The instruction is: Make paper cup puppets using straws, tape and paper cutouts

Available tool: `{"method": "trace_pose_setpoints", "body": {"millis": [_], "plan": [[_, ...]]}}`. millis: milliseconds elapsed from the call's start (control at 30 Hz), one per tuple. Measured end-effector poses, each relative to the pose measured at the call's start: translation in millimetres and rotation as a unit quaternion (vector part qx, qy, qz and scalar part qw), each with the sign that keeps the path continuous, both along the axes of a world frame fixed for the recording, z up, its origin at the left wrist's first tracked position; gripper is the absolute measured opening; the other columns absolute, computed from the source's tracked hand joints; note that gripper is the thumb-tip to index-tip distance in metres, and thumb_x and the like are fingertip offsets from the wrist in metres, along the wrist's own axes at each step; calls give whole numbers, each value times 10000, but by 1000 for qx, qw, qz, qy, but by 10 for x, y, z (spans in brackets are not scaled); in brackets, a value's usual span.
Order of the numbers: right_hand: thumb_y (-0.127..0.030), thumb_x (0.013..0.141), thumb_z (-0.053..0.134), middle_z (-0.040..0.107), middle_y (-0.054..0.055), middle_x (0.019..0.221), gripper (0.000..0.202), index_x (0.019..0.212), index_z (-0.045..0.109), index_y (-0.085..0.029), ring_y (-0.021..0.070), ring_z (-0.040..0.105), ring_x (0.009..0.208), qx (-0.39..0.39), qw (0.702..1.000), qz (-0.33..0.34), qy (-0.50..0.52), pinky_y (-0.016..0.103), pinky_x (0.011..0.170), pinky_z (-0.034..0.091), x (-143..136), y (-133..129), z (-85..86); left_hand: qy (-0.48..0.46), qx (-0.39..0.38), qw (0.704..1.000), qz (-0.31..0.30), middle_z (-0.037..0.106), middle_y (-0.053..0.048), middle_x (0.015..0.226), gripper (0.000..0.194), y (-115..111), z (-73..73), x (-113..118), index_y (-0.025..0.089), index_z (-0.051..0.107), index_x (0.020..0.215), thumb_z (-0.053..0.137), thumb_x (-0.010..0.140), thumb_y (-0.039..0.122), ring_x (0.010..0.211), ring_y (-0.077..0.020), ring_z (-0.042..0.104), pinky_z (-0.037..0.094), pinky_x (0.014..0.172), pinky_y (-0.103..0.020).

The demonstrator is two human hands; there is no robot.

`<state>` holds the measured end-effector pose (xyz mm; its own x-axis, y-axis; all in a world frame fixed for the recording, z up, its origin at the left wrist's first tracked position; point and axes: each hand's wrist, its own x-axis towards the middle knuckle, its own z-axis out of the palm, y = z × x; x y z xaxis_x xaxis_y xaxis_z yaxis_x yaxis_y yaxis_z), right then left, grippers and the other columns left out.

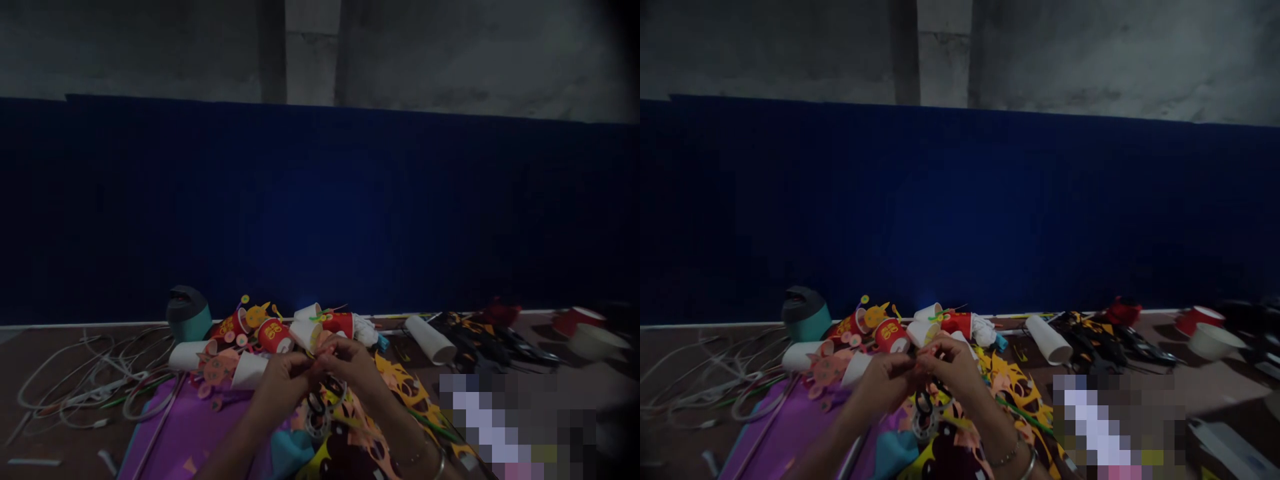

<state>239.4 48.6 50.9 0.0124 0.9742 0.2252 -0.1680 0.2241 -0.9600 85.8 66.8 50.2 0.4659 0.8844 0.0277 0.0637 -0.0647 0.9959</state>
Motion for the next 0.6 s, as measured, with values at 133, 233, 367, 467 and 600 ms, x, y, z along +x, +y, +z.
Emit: {"method": "trace_pose_setpoints", "body": {"millis": [133,233,367,467,600], "plan": [[-332,646,742,525,-9,642,228,532,651,-156,124,493,661,7,999,-40,28,240,633,400,-37,-40,52,11,84,996,18,600,6,569,243,-69,35,1,146,676,652,620,742,364,541,-123,494,350,511,-201],[-373,623,754,558,-2,666,217,652,697,-165,129,493,649,-49,997,-28,44,251,618,398,-54,-55,65,14,89,995,31,625,0,584,216,-115,87,7,154,683,664,622,742,345,560,-138,520,361,517,-204],[-396,608,757,539,-2,632,261,559,657,-159,128,482,643,-11,999,-29,28,254,619,395,-30,-38,72,15,59,998,0,660,-18,637,209,-122,159,22,154,693,712,615,751,345,603,-159,564,388,549,-217],[-460,631,719,487,-15,548,341,501,608,-164,113,437,560,-6,993,-112,24,247,550,371,29,-19,90,58,100,993,26,686,-15,741,219,-60,290,-67,192,677,896,629,745,343,672,-174,600,396,585,-224],[-568,670,629,464,-20,489,417,599,626,-156,100,380,464,-54,979,-195,-15,238,457,315,101,12,98,199,149,969,16,591,34,537,191,-29,289,-361,193,631,615,718,656,357,525,-131,517,335,512,-219]]}}
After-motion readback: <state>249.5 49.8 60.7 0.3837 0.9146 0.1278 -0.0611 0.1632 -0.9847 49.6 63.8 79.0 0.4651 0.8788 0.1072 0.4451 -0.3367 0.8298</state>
